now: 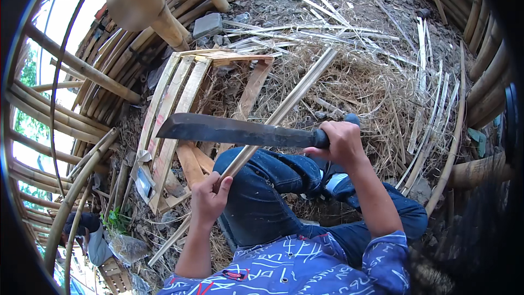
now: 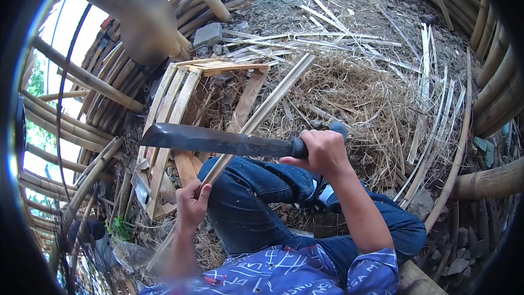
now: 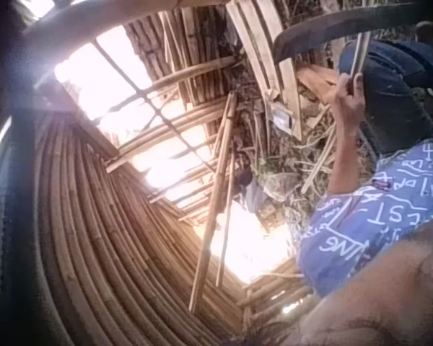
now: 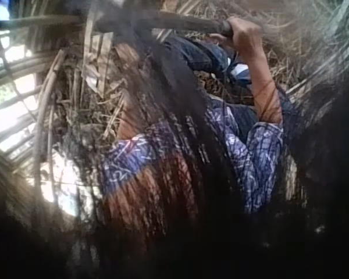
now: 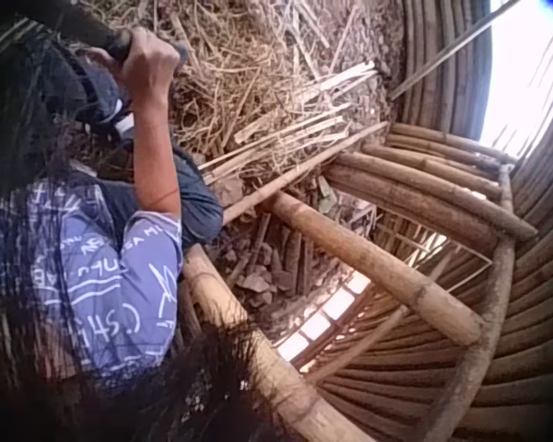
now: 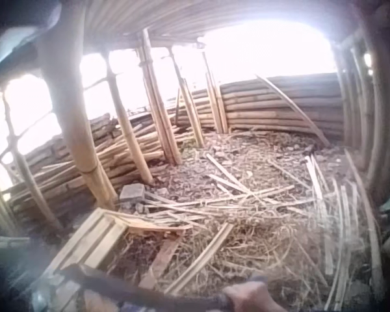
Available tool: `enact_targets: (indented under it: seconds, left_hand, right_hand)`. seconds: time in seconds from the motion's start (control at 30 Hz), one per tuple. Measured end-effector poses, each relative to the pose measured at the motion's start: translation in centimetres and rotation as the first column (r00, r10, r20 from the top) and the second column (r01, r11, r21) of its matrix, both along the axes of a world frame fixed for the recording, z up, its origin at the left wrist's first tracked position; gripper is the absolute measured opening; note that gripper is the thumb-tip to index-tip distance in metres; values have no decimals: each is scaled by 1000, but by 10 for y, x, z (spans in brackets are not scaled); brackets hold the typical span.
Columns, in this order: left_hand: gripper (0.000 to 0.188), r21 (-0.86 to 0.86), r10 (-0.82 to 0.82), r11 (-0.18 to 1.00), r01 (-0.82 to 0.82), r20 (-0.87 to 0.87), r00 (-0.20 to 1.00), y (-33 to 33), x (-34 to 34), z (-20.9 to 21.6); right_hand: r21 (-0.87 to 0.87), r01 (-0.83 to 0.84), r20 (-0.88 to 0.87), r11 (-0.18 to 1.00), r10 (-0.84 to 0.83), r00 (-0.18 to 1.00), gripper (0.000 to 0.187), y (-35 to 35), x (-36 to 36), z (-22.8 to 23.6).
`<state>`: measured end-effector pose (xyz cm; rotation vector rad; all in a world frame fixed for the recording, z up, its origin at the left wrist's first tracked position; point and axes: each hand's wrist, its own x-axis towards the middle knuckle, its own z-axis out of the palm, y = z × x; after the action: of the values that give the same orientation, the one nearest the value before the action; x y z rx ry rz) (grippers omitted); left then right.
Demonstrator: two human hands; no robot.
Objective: The person shaves and trims wood strips using a machete while sitting on a floor covered in wood shavings.
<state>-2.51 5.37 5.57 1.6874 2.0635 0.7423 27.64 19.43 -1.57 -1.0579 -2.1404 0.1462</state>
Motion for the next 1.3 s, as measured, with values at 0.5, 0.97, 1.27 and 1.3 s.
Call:
enact_targets:
  seconds: [0.5, 0.97, 1.27, 1.3]
  left_hand:
    - [42, -96, 6, 995, -7, -7, 1000, 2, 2, 16]
    - [40, -15, 13, 1000, -13, 44, 999, 2, 10, 13]
    - [39, 28, -18, 999, 19, -27, 999, 0, 9, 11]
    - [39, 25, -21, 999, 22, -32, 999, 0, 8, 12]
  right_hand:
    - [-73, 35, 58, 997, -31, 998, 63, -18, 7, 3]
    - [-191, 255, 48, 948, -250, 967, 18, 2, 7, 7]
    - [-247, 45, -50, 968, -59, 997, 16, -31, -28, 0]
    - [-232, 73, -31, 970, -82, 996, 16, -26, -27, 3]
